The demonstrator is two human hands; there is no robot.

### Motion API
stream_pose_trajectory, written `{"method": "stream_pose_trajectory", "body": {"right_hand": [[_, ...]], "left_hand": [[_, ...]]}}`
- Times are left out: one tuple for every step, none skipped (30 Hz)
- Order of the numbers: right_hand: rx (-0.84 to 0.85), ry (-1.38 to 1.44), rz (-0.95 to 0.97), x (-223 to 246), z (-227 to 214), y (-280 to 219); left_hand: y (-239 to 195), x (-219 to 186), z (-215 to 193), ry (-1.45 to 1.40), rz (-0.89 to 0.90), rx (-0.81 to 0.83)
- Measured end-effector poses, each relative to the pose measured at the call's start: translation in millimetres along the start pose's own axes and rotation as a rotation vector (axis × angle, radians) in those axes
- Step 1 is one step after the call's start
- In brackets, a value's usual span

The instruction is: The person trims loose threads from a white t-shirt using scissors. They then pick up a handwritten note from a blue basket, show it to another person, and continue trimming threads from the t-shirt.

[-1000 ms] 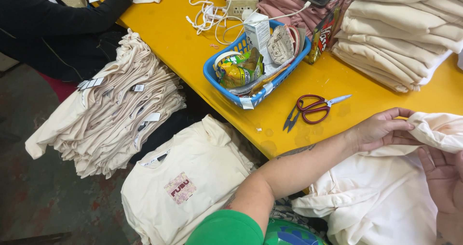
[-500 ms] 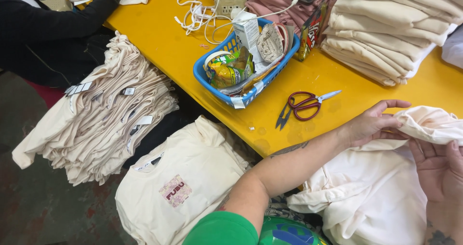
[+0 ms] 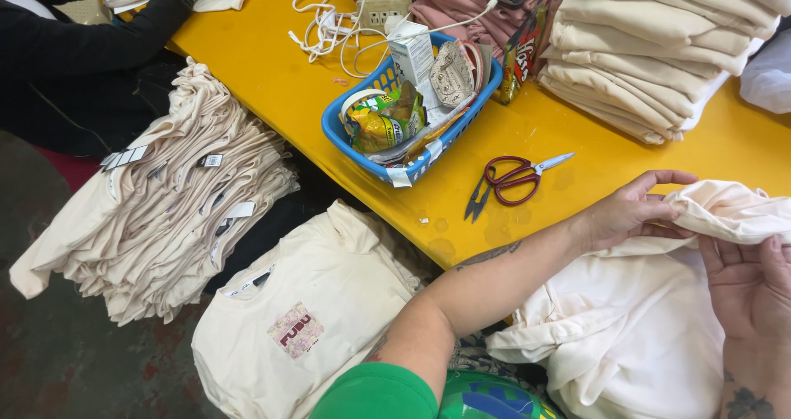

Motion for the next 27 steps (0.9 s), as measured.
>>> {"method": "stream_pose_trajectory", "body": {"right_hand": [[0.004,0.048,0.000,0,2,0],[0.009,0.048,0.002,0,6,-1],[0.002,0.009,0.002,0,9,0],[-0.013,-0.030,-0.001,2,10,-2],[-0.017,-0.030,-0.002,2,8,-2],[-0.004,0.031,0.004,1,9,-2],[0.009,0.093,0.011,1,9,-2],[0.013,0.096,0.014,1,7,-1],[0.043,0.307,0.021,1,8,0],[0.076,0.522,0.037,-1,10,3],[0.085,0.527,0.047,-8,-8,10],[0.075,0.201,-0.005,-11,-29,16],[0.061,-0.113,-0.055,-14,-49,22],[0.066,-0.114,-0.055,-14,-43,22],[0.055,-0.124,-0.053,-14,-39,22],[0.037,-0.132,-0.054,-13,-36,19],[0.034,-0.132,-0.057,-13,-40,20],[0.053,-0.117,-0.047,-15,-42,20],[0.071,-0.102,-0.038,-17,-45,20],[0.071,-0.101,-0.039,-16,-40,19],[0.041,-0.092,-0.023,-16,-37,18],[0.010,-0.083,-0.009,-15,-35,16],[0.009,-0.082,-0.011,-15,-35,17],[0.000,-0.082,-0.005,-16,-36,17],[-0.010,-0.082,0.001,-16,-37,17],[-0.009,-0.081,0.001,-16,-35,17],[-0.007,-0.079,-0.004,-15,-33,16]], "left_hand": [[2,1,-1,-0.035,0.018,0.023],[0,-3,0,-0.034,0.023,0.021],[-1,-6,1,-0.005,0.010,0.008],[-2,-5,4,0.021,-0.010,-0.001],[-3,-5,5,0.020,-0.013,0.000],[-4,-7,8,0.028,0.000,0.013],[-6,-9,10,0.035,0.014,0.026],[-3,-4,8,0.039,0.017,0.023],[0,0,8,-0.007,0.042,0.042],[1,1,5,-0.050,0.072,0.057],[-2,-5,4,-0.044,0.080,0.049],[-5,-8,9,-0.045,0.067,0.097],[-8,-11,14,-0.046,0.054,0.145],[-13,-21,22,-0.045,0.059,0.145],[-17,-27,24,0.043,0.014,0.065],[-21,-31,27,0.130,-0.038,-0.012],[-19,-31,29,0.130,-0.040,-0.010],[-20,-31,27,0.133,-0.045,-0.050],[-21,-30,26,0.135,-0.050,-0.091],[-17,-25,20,0.136,-0.050,-0.090],[-14,-21,16,0.123,-0.028,-0.060],[-10,-17,13,0.110,-0.006,-0.029],[-10,-17,15,0.111,-0.007,-0.027],[-11,-18,15,0.117,-0.007,-0.029],[-12,-18,16,0.124,-0.007,-0.031],[-11,-17,14,0.125,-0.006,-0.031],[-10,-15,13,0.128,-0.004,-0.017]]}}
Point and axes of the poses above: each hand's wrist, its own y-axis towards the middle knuckle, its own z-axis out of the palm, x = y × z, the point moved 7 cm from there along y, towards the middle knuckle, and after that the axes turned 2 degrees about -x, right-handed, at the moved point
